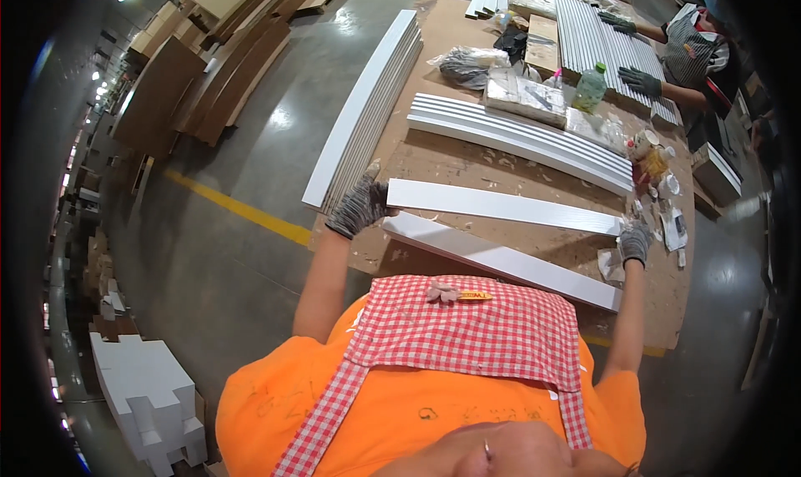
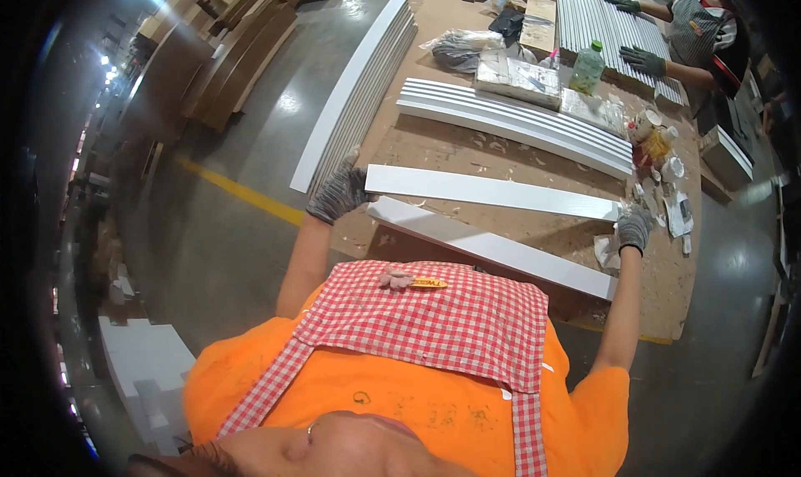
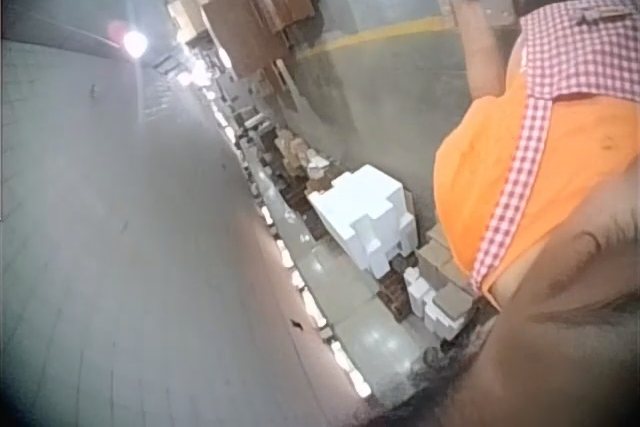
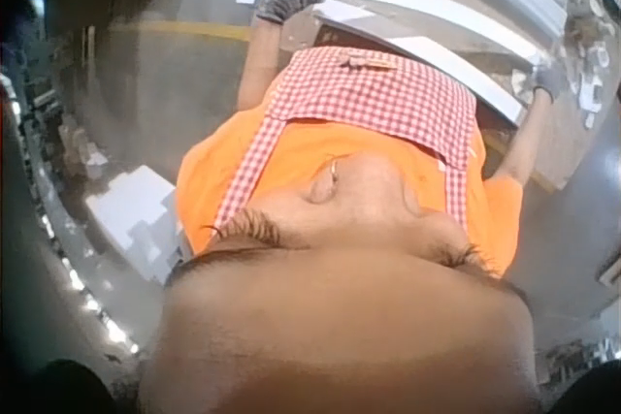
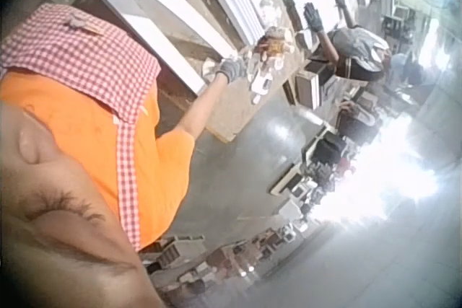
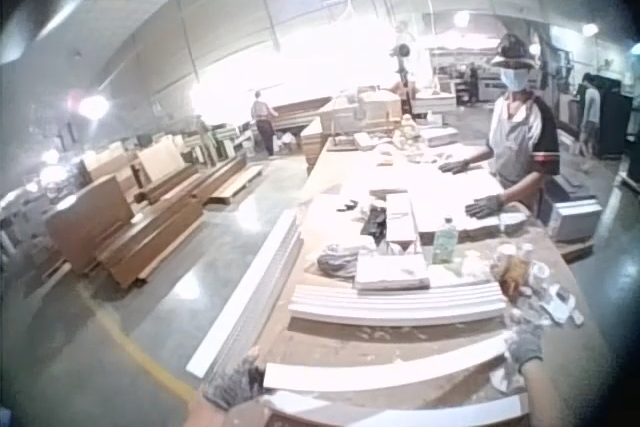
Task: The person wipes the surface of long white planks with a cloth. They handle the planks one at a time, wiping them down and placing them back on the table. The person also uses a spray bottle to apply liquid to the planks before wiping.
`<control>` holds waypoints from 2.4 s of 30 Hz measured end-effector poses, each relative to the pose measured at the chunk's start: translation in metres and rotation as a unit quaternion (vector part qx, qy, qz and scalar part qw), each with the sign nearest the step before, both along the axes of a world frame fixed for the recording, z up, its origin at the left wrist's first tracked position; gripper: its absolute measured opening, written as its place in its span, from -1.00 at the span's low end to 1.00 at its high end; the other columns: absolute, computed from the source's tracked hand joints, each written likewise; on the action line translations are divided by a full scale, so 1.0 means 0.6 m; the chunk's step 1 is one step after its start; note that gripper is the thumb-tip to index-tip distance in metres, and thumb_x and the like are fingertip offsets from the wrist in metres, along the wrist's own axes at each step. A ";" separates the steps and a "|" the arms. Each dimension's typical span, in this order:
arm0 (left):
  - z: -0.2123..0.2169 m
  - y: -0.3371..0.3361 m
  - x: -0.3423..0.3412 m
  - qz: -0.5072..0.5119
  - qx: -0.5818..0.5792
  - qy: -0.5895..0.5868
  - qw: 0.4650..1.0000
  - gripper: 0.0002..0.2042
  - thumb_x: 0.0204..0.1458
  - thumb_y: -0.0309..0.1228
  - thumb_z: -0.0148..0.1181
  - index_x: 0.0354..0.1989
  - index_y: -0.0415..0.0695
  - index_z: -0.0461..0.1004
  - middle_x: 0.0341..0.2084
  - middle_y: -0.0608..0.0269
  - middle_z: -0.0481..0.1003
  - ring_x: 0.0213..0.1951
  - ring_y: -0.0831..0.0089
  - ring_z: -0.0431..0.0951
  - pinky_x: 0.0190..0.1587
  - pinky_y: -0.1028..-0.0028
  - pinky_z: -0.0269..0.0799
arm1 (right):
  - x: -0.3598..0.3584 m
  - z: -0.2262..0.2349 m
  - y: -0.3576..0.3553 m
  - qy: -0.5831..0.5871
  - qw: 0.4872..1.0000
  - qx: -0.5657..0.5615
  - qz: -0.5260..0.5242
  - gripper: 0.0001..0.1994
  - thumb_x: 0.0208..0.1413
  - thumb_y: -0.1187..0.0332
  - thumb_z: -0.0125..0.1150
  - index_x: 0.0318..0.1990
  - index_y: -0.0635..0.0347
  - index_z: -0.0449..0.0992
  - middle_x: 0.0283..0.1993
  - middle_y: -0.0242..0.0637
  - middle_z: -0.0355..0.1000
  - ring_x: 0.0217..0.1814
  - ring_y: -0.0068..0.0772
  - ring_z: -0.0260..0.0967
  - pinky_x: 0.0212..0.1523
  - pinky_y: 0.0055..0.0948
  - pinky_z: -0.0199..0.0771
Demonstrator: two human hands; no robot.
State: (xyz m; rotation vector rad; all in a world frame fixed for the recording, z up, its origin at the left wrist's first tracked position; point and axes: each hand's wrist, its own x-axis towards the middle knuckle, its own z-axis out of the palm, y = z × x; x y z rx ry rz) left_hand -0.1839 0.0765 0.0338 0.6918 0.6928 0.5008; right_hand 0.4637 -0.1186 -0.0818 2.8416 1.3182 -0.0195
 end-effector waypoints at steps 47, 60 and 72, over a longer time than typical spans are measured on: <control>0.053 0.014 -0.017 0.081 0.786 0.389 0.473 -0.49 0.05 -0.15 0.10 0.19 -0.04 0.30 0.05 0.23 0.42 0.15 0.24 0.34 0.35 -0.02 -0.24 | -0.827 0.362 0.295 0.369 0.669 0.261 0.590 -0.73 -0.21 0.28 0.33 -0.32 0.18 0.54 -0.24 -0.13 0.32 -0.12 -0.09 0.30 -0.10 -0.19 0.38; 0.070 0.060 0.048 0.093 0.257 -0.018 0.962 -0.58 0.13 -0.34 0.07 0.13 -0.30 0.32 -0.01 0.06 0.42 -0.01 0.28 0.46 0.08 0.33 0.39 | -0.655 0.322 0.196 0.475 0.783 0.266 0.301 -0.73 -0.07 0.22 0.04 -0.57 0.27 0.46 -0.59 -0.12 0.44 -0.63 -0.35 0.33 -0.50 -0.32 0.38; 0.040 0.056 0.023 0.203 0.190 0.051 0.959 -0.51 0.21 -0.09 -0.03 0.01 -0.36 0.41 -0.15 0.04 0.51 -0.06 0.31 0.49 -0.02 0.41 0.43 | -0.222 0.095 0.061 0.328 0.937 0.118 -0.036 -0.62 0.14 0.06 -0.04 -0.27 0.20 0.56 -0.30 -0.12 0.54 -0.27 -0.13 0.49 -0.23 -0.23 0.45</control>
